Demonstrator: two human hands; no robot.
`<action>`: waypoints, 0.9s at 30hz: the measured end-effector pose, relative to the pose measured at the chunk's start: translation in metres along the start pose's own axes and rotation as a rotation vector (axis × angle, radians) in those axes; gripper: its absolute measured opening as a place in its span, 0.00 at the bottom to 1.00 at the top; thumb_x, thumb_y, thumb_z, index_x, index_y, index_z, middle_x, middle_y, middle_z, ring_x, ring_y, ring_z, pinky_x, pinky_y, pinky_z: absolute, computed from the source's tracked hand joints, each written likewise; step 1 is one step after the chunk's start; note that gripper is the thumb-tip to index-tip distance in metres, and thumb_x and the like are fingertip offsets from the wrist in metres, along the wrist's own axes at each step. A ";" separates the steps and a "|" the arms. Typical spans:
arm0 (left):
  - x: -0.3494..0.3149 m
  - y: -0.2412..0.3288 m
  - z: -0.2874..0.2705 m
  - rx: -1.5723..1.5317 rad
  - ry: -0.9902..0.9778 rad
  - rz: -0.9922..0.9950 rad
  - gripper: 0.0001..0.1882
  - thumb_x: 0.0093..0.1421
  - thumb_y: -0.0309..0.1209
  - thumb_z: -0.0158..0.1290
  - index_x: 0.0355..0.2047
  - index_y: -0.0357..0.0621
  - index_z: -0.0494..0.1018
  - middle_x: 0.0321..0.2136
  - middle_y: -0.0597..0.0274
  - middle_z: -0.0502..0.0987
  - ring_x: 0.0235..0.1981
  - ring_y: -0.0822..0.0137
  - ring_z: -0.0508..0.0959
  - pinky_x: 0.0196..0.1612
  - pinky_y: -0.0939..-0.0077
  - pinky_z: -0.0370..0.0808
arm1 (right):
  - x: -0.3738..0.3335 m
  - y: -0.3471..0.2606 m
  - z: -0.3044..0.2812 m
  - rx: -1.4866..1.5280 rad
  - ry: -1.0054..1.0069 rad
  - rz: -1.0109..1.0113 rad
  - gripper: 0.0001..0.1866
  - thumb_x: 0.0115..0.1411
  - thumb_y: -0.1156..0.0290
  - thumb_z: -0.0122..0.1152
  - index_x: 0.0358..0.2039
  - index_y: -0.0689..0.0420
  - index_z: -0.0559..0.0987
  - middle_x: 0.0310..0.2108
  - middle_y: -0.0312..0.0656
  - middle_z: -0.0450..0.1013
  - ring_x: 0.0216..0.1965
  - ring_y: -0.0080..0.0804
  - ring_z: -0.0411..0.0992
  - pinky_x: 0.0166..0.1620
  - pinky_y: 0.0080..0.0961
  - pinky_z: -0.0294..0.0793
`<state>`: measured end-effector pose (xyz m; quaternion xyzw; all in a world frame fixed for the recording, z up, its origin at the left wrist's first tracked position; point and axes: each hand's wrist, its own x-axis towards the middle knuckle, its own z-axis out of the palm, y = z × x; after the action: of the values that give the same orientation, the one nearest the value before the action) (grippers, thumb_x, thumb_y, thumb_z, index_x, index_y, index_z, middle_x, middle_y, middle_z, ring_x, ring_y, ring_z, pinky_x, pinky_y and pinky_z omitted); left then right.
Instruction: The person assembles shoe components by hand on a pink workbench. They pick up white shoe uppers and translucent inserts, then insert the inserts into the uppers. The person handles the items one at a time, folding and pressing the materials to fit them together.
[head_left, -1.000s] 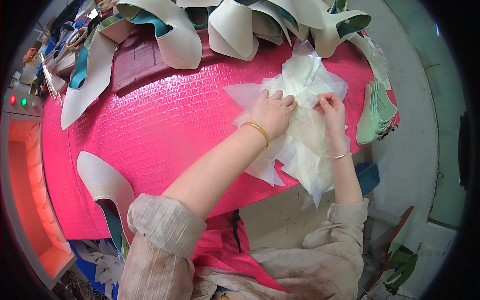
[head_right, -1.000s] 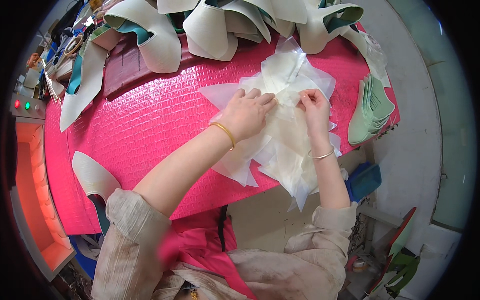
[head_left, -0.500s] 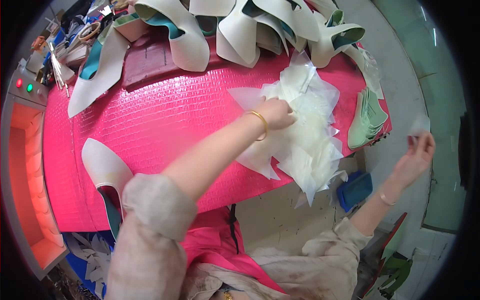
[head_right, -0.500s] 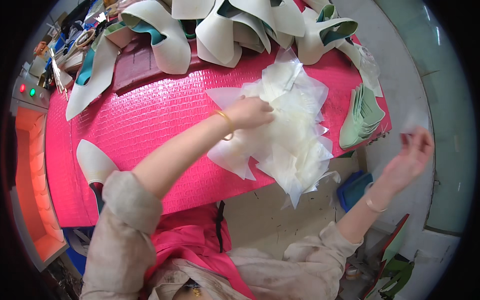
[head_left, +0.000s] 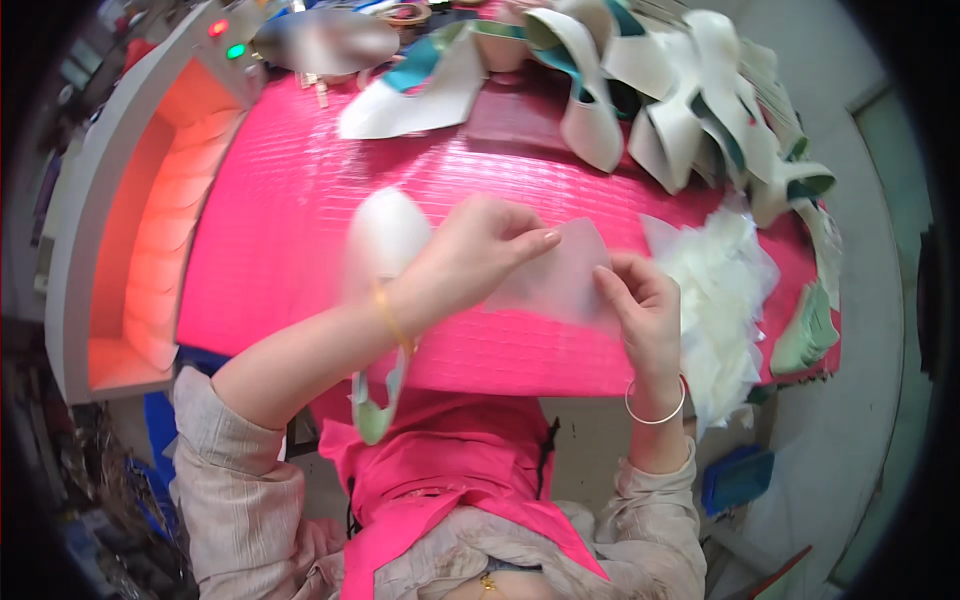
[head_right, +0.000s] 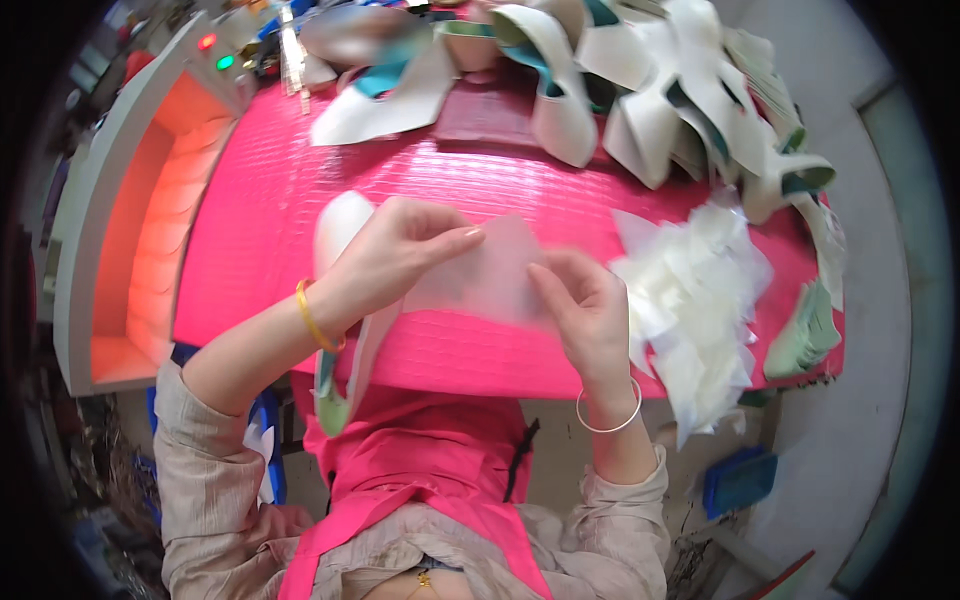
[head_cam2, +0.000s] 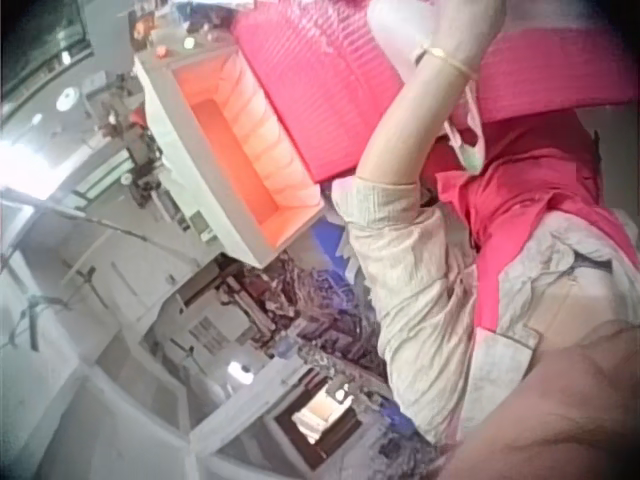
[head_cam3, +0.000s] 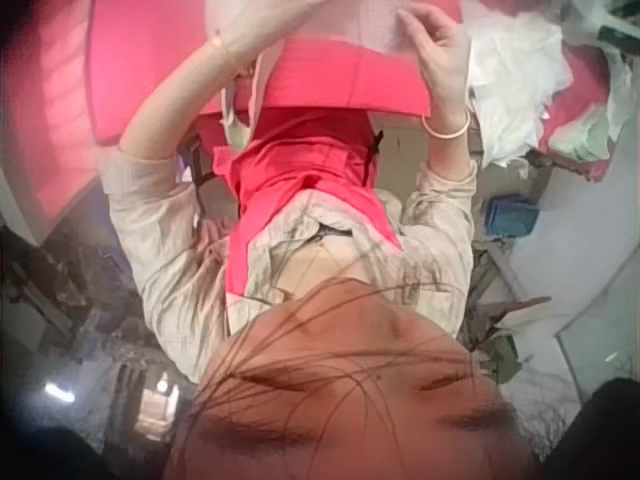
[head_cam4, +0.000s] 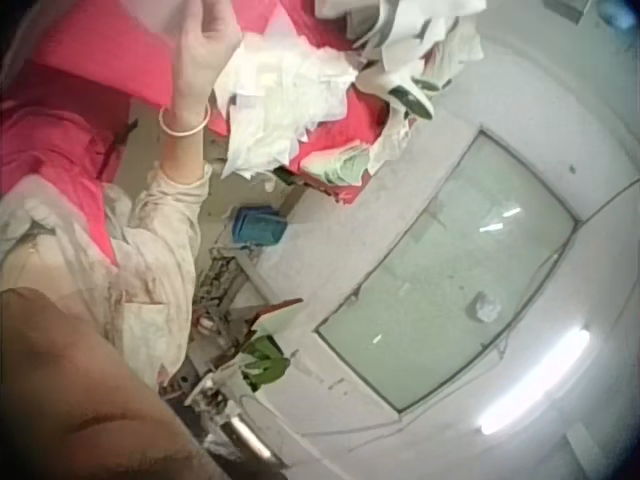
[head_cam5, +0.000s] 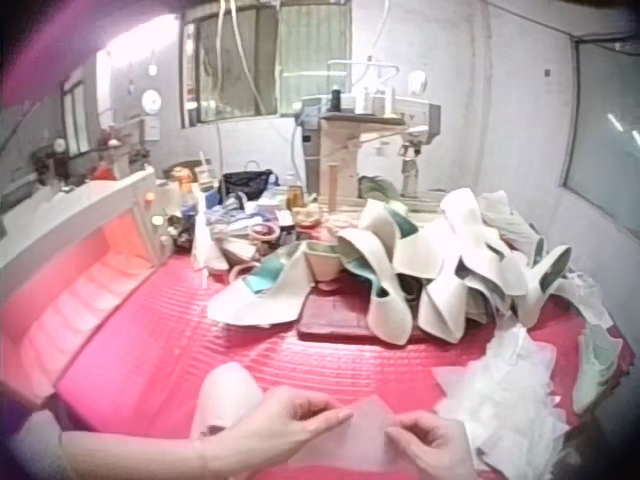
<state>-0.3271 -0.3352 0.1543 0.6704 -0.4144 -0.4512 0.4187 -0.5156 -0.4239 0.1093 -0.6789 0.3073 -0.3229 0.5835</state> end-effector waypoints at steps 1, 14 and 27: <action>-0.012 -0.005 -0.016 -0.059 0.005 -0.012 0.16 0.59 0.38 0.46 0.34 0.35 0.75 0.23 0.64 0.75 0.23 0.74 0.72 0.27 0.79 0.69 | 0.002 0.005 0.007 0.073 -0.097 0.059 0.14 0.54 0.73 0.58 0.39 0.66 0.72 0.30 0.39 0.73 0.31 0.22 0.71 0.34 0.16 0.70; -0.108 -0.191 -0.087 0.282 0.568 -0.135 0.24 0.48 0.30 0.58 0.45 0.41 0.65 0.35 0.55 0.73 0.35 0.63 0.75 0.36 0.75 0.71 | 0.009 0.073 0.183 0.642 -0.259 0.799 0.18 0.61 0.59 0.43 0.37 0.63 0.71 0.41 0.53 0.70 0.35 0.37 0.74 0.37 0.25 0.75; -0.092 -0.190 -0.120 -0.444 0.279 -0.422 0.16 0.56 0.38 0.52 0.30 0.34 0.71 0.20 0.57 0.75 0.19 0.72 0.76 0.21 0.84 0.73 | 0.023 0.065 0.225 -0.213 -0.282 0.472 0.14 0.55 0.66 0.55 0.24 0.66 0.73 0.16 0.41 0.69 0.17 0.22 0.69 0.15 0.21 0.68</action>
<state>-0.2022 -0.1690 0.0294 0.6892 -0.0966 -0.5110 0.5045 -0.3250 -0.3172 0.0219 -0.6842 0.4047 -0.0467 0.6049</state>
